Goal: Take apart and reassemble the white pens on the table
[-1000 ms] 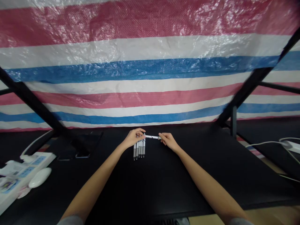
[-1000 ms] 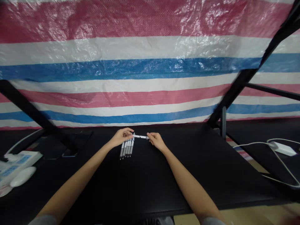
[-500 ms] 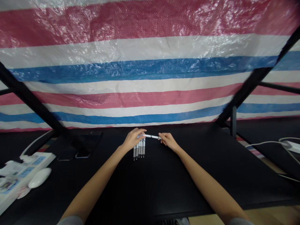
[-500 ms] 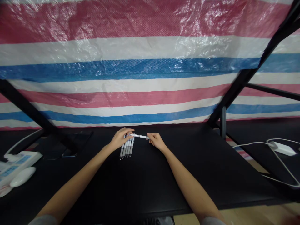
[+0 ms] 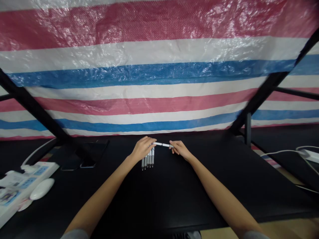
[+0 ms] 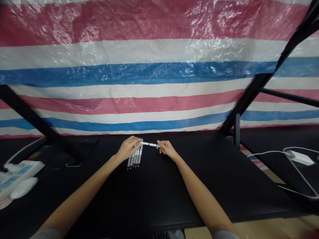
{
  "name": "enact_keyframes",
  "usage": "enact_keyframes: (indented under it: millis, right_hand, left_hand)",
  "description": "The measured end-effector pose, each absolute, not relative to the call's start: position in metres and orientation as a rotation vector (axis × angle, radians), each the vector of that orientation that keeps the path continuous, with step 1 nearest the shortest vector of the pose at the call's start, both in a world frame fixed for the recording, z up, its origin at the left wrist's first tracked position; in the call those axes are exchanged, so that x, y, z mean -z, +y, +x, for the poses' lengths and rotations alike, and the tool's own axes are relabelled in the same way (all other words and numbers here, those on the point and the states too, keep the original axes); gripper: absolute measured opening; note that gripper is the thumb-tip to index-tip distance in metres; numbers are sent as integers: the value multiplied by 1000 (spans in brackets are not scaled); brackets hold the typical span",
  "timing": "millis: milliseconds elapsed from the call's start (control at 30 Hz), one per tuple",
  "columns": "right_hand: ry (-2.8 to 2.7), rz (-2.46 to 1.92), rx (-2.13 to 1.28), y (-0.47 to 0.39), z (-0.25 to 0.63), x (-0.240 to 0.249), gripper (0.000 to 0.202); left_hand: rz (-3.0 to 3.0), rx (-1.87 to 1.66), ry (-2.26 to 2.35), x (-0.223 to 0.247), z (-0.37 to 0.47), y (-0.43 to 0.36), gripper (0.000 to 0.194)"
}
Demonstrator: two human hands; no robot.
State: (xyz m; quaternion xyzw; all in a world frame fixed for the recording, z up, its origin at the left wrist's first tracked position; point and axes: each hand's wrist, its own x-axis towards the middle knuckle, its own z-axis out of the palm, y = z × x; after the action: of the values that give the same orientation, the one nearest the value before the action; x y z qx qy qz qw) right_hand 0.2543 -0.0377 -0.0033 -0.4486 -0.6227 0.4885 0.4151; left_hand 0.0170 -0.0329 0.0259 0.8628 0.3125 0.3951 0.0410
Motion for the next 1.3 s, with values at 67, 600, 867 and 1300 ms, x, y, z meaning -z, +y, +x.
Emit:
enact_keyframes:
  millis: [67, 600, 867, 1300]
  right_hand:
    - [-1564, -1107, -1252, -37, 254, 6, 50]
    - [-1665, -1096, -1128, -36, 255, 6, 56]
    - [-1665, -1105, -1117, -36, 255, 6, 57]
    - [-1661, -1103, -1116, -37, 255, 5, 57]
  left_hand:
    - [2340, -1269, 1051, -25, 20, -30, 18]
    - [978, -1398, 761, -39, 22, -23, 30]
    - [1082, -1324, 837, -39, 23, -27, 37]
    - [1119, -1312, 872, -39, 22, -28, 31]
